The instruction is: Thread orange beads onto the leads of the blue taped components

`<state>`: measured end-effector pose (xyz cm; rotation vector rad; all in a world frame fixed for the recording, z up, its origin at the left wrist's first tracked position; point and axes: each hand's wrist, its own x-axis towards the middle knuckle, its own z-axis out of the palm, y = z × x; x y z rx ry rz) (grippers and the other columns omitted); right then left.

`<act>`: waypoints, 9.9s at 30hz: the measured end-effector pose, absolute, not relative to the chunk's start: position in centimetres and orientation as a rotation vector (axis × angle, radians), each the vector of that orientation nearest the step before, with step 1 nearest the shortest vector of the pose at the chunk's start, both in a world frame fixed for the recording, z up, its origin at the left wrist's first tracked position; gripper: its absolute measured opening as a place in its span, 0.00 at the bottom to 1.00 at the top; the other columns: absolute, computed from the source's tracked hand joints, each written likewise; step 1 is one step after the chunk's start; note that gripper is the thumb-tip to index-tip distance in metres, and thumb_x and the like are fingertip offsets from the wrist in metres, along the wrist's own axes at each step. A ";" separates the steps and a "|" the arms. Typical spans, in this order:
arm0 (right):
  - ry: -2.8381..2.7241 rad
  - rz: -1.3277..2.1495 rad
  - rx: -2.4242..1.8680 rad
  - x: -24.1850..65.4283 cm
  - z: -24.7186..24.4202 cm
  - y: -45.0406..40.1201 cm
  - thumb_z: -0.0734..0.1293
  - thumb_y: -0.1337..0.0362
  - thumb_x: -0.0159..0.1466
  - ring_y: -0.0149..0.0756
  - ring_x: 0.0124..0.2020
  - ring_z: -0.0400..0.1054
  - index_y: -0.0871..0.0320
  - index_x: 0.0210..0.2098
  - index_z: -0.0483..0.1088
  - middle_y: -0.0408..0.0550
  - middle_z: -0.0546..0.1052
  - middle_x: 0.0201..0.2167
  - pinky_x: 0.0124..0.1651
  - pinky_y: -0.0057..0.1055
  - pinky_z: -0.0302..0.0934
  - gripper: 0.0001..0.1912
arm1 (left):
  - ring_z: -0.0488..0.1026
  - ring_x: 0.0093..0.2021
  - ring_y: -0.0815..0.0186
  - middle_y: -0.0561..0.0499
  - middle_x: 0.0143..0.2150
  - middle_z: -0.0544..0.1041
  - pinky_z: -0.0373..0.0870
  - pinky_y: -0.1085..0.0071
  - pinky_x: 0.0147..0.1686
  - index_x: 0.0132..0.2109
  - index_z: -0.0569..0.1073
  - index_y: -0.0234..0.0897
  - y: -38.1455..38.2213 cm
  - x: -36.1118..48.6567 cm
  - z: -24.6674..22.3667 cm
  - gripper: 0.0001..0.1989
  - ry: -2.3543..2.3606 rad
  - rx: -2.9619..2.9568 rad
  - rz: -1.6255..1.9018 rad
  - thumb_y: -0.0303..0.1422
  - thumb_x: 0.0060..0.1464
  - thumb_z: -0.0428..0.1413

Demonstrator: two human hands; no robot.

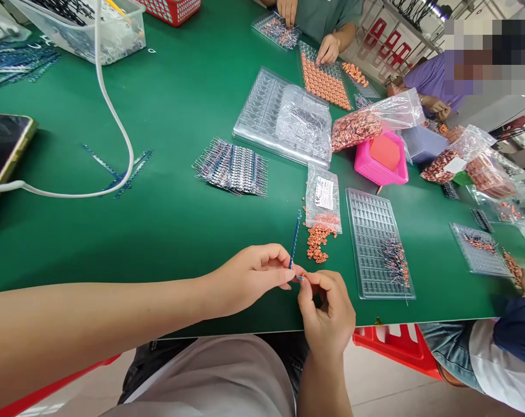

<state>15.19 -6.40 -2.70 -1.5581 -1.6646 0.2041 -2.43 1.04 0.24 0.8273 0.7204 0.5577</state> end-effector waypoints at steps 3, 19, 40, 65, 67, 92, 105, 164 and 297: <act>-1.700 0.183 -1.522 15.4 -2.9 -6.4 0.68 0.71 0.66 0.34 0.33 0.72 0.51 0.43 0.74 0.45 0.77 0.34 0.32 0.31 0.65 0.09 | 0.79 0.43 0.64 0.45 0.44 0.83 0.74 0.64 0.50 0.33 0.70 0.36 1.2 -2.4 0.1 0.07 0.718 0.791 0.564 0.32 0.56 0.60; -1.635 0.188 -1.441 15.3 -2.8 -6.1 0.70 0.74 0.64 0.32 0.32 0.71 0.53 0.41 0.73 0.43 0.75 0.32 0.31 0.29 0.65 0.10 | 0.79 0.46 0.63 0.44 0.46 0.84 0.74 0.64 0.52 0.33 0.69 0.37 1.2 -2.6 0.4 0.07 0.705 0.777 0.556 0.31 0.57 0.60; -1.639 0.191 -1.436 15.2 -2.8 -6.3 0.68 0.77 0.64 0.30 0.31 0.70 0.54 0.40 0.71 0.42 0.75 0.31 0.30 0.26 0.63 0.11 | 0.79 0.52 0.62 0.46 0.52 0.81 0.74 0.67 0.53 0.41 0.72 0.37 0.1 -3.2 -0.2 0.05 0.706 1.401 0.607 0.31 0.67 0.51; -1.631 0.146 -1.439 15.2 -3.1 -6.7 0.69 0.76 0.64 0.32 0.32 0.72 0.54 0.43 0.72 0.43 0.77 0.32 0.30 0.28 0.65 0.12 | 0.79 0.47 0.60 0.47 0.42 0.82 0.75 0.67 0.48 0.42 0.72 0.37 -0.3 -3.1 -0.2 0.06 0.685 1.600 0.681 0.29 0.66 0.50; -1.627 0.146 -1.447 15.2 -3.1 -6.7 0.69 0.76 0.64 0.32 0.32 0.72 0.54 0.43 0.72 0.43 0.78 0.32 0.30 0.28 0.66 0.12 | 0.79 0.48 0.59 0.46 0.42 0.82 0.75 0.67 0.46 0.41 0.71 0.37 -0.3 -3.1 -0.2 0.06 0.699 1.609 0.664 0.29 0.66 0.50; -1.629 0.116 -1.471 15.3 -3.3 -6.8 0.69 0.75 0.64 0.34 0.32 0.75 0.53 0.43 0.74 0.45 0.80 0.33 0.30 0.29 0.68 0.11 | 0.79 0.48 0.61 0.48 0.43 0.82 0.74 0.67 0.49 0.41 0.73 0.38 -0.3 -3.0 0.3 0.07 0.723 1.553 0.639 0.30 0.65 0.50; -1.505 0.594 -1.365 16.3 -2.5 -6.8 0.69 0.73 0.65 0.31 0.31 0.69 0.54 0.37 0.73 0.43 0.74 0.31 0.30 0.27 0.63 0.07 | 0.75 0.36 0.64 0.52 0.32 0.77 0.73 0.67 0.42 0.35 0.73 0.37 0.4 -2.3 0.4 0.07 0.887 1.124 0.570 0.36 0.56 0.59; -1.559 0.745 -1.388 16.7 -2.4 -6.7 0.68 0.73 0.66 0.30 0.29 0.65 0.54 0.37 0.73 0.42 0.73 0.30 0.29 0.28 0.59 0.07 | 0.72 0.33 0.67 0.54 0.30 0.75 0.69 0.71 0.37 0.34 0.74 0.36 0.6 -2.3 0.8 0.05 0.924 1.137 0.504 0.34 0.54 0.59; -1.403 1.123 -1.240 18.1 -1.8 -5.7 0.71 0.70 0.66 0.29 0.29 0.66 0.51 0.39 0.79 0.41 0.75 0.29 0.29 0.27 0.60 0.07 | 0.76 0.32 0.65 0.52 0.30 0.79 0.72 0.71 0.33 0.32 0.75 0.37 -0.3 -1.9 1.0 0.07 0.903 1.135 0.427 0.34 0.56 0.57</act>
